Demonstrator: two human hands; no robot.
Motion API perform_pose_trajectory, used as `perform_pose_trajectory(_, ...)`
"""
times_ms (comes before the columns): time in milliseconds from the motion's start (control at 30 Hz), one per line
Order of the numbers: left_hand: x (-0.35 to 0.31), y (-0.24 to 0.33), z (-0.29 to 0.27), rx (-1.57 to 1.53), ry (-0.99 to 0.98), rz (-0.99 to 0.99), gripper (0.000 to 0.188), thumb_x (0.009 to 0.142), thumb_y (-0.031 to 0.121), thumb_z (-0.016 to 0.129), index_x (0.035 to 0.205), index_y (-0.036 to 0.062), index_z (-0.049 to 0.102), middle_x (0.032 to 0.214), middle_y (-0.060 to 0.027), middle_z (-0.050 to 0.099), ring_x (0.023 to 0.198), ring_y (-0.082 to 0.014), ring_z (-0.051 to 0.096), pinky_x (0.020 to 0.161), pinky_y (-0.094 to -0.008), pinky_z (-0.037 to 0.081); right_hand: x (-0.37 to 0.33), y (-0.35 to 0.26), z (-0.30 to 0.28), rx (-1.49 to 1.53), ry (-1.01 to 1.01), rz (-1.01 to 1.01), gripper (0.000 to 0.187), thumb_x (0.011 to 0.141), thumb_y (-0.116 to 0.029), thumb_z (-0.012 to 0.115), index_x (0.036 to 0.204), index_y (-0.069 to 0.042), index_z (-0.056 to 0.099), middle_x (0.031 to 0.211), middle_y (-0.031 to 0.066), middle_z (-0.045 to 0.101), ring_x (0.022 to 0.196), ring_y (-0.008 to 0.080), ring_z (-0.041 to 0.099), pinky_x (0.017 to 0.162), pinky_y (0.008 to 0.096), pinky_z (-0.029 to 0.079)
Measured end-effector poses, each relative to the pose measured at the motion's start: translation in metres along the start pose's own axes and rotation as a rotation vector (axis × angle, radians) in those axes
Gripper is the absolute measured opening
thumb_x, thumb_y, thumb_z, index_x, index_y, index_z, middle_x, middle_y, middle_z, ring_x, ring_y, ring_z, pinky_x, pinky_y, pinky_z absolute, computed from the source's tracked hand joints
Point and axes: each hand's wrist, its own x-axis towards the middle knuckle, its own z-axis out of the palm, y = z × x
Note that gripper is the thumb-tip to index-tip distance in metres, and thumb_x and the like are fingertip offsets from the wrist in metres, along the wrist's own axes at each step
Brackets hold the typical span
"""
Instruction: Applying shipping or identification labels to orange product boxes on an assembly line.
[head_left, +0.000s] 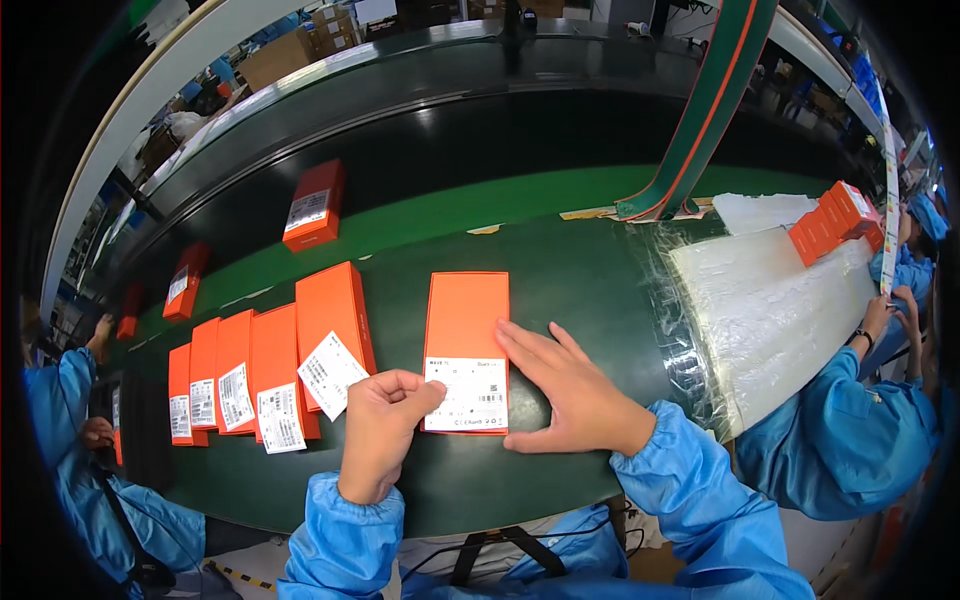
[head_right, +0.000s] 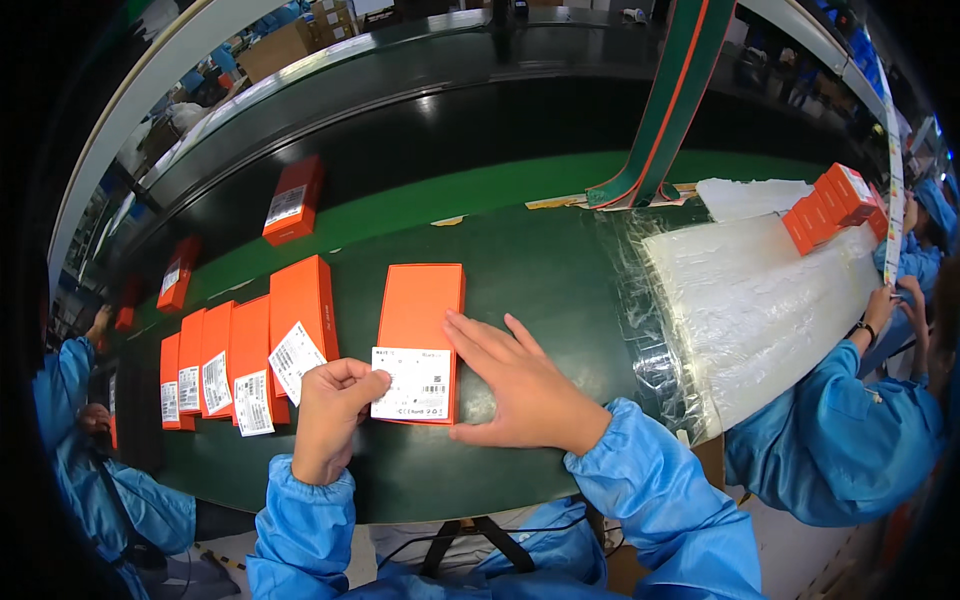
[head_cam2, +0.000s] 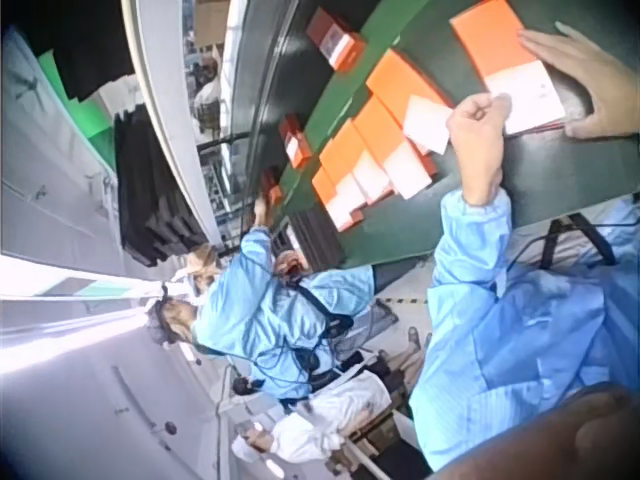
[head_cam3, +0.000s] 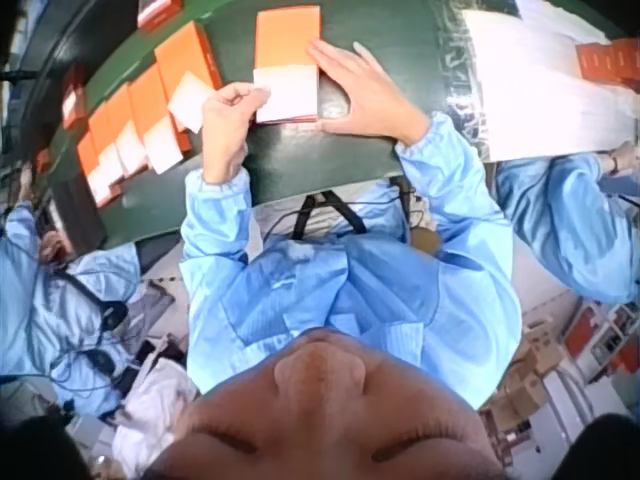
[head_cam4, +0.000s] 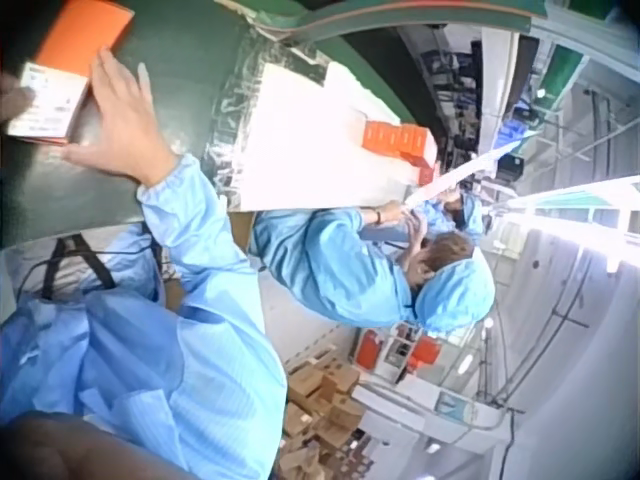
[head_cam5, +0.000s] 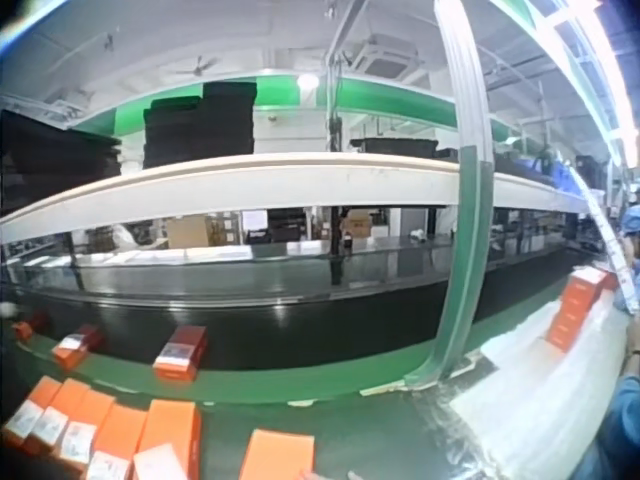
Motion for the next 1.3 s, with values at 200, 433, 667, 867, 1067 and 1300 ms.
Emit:
perform_pose_trajectory(200, 0.006, -0.002, 0.001, -0.003, -0.004, -0.017, 0.009, 0.085, 0.002, 0.071, 0.084, -0.0055, 0.068, 0.076, -0.0087, 0.071, 0.064, -0.0075, 0.063, 0.06, -0.0202, 0.048, 0.0, 0.001, 0.001, 0.005, -0.006, 0.003, 0.11, 0.069, -0.042, 0.081, 0.156, -0.005, 0.023, 0.159, 0.0165, 0.028, 0.144, 0.0319, 0.033, 0.119, 0.0574, 0.016)
perform_pose_trajectory(433, 0.007, -0.002, -0.001, 0.038, -0.002, -0.012, 0.01, 0.085, 0.005, 0.073, 0.082, -0.0029, 0.068, 0.069, -0.003, 0.067, 0.054, -0.0026, 0.053, 0.048, -0.018, 0.038, 0.001, 0.0, -0.001, 0.009, -0.006, 0.007, 0.11, 0.068, -0.041, 0.082, 0.155, -0.006, 0.024, 0.159, 0.0164, 0.029, 0.143, 0.0318, 0.034, 0.118, 0.0581, 0.016)
perform_pose_trajectory(667, 0.009, -0.004, 0.0, 0.068, 0.008, 0.007, 0.01, 0.084, 0.006, 0.073, 0.081, -0.002, 0.068, 0.067, -0.0012, 0.065, 0.053, -0.0017, 0.051, 0.047, -0.0177, 0.035, 0.001, -0.001, -0.002, -0.006, 0.015, 0.007, 0.103, 0.071, -0.039, 0.08, 0.153, -0.004, 0.029, 0.158, 0.0134, 0.031, 0.142, 0.0301, 0.036, 0.117, 0.0574, 0.02)
perform_pose_trajectory(867, 0.006, 0.0, 0.002, 0.077, 0.001, 0.009, 0.009, 0.086, 0.003, 0.071, 0.083, -0.0049, 0.067, 0.071, -0.0047, 0.068, 0.059, -0.0038, 0.057, 0.052, -0.0183, 0.042, 0.003, -0.001, -0.003, -0.01, 0.008, 0.007, 0.103, 0.07, -0.041, 0.081, 0.152, -0.004, 0.03, 0.158, 0.0136, 0.03, 0.143, 0.0304, 0.035, 0.118, 0.057, 0.02)
perform_pose_trajectory(1067, 0.007, -0.003, 0.002, 0.075, 0.003, 0.067, 0.012, 0.085, 0.009, 0.073, 0.082, -0.0015, 0.068, 0.067, -0.0013, 0.065, 0.055, -0.0029, 0.052, 0.05, -0.0182, 0.037, 0.002, 0.002, 0.0, 0.03, 0.033, 0.021, 0.083, 0.084, -0.039, 0.072, 0.151, -0.005, 0.035, 0.157, 0.0135, 0.035, 0.143, 0.0304, 0.035, 0.118, 0.0562, 0.018)
perform_pose_trajectory(1300, 0.007, -0.005, 0.0, 0.062, 0.01, 0.107, 0.012, 0.085, 0.008, 0.073, 0.084, -0.0035, 0.069, 0.066, 0.0007, 0.063, 0.055, -0.0018, 0.05, 0.05, -0.0178, 0.036, 0.006, -0.004, 0.008, 0.077, 0.087, 0.062, 0.069, 0.091, -0.036, 0.066, 0.148, -0.006, 0.041, 0.153, 0.0136, 0.04, 0.14, 0.0302, 0.04, 0.118, 0.0562, 0.019)
